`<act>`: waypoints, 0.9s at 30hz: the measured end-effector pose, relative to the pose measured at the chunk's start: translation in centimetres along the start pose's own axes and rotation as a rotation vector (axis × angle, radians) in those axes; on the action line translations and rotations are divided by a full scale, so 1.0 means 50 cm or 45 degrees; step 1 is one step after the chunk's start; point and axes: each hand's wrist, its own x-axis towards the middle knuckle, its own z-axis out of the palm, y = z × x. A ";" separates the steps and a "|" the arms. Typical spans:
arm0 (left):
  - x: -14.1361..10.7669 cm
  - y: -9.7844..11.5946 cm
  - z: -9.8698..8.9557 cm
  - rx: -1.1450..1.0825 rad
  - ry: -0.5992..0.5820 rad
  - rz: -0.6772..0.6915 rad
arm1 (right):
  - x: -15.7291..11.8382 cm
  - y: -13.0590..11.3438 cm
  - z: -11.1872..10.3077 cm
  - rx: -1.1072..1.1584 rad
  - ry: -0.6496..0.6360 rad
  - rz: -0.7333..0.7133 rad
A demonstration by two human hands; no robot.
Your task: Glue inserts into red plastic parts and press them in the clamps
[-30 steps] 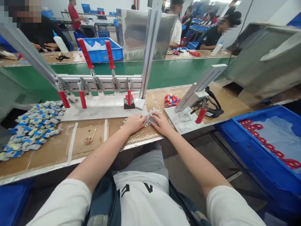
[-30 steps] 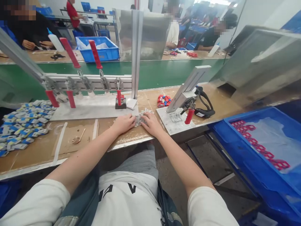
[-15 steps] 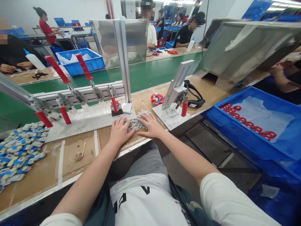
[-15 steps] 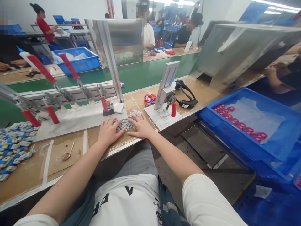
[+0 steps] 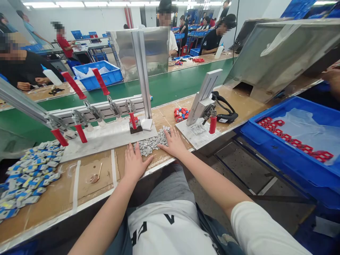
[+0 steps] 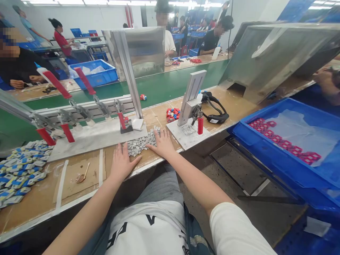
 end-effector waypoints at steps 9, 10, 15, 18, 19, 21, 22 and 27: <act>0.007 -0.004 -0.011 -0.156 0.032 0.085 | 0.134 0.015 0.000 0.019 -0.026 -0.060; 0.007 -0.004 -0.012 -0.169 0.032 0.090 | 0.145 0.016 0.001 0.020 -0.020 -0.056; 0.013 -0.007 -0.016 -0.227 0.018 0.118 | 0.206 0.027 0.019 0.033 0.016 -0.017; 0.022 -0.007 -0.020 -0.268 -0.007 0.140 | 0.258 0.035 0.027 0.059 0.023 0.056; 0.026 -0.006 -0.022 -0.284 -0.017 0.154 | 0.277 0.036 0.027 0.073 0.031 0.076; 0.032 -0.003 -0.023 -0.313 -0.041 0.193 | 0.314 0.037 0.021 0.094 0.047 0.104; 0.035 -0.001 -0.023 -0.324 -0.054 0.213 | 0.330 0.038 0.016 0.104 0.058 0.117; 0.044 0.005 -0.019 -0.327 -0.109 0.261 | 0.311 0.043 -0.018 0.381 0.242 0.086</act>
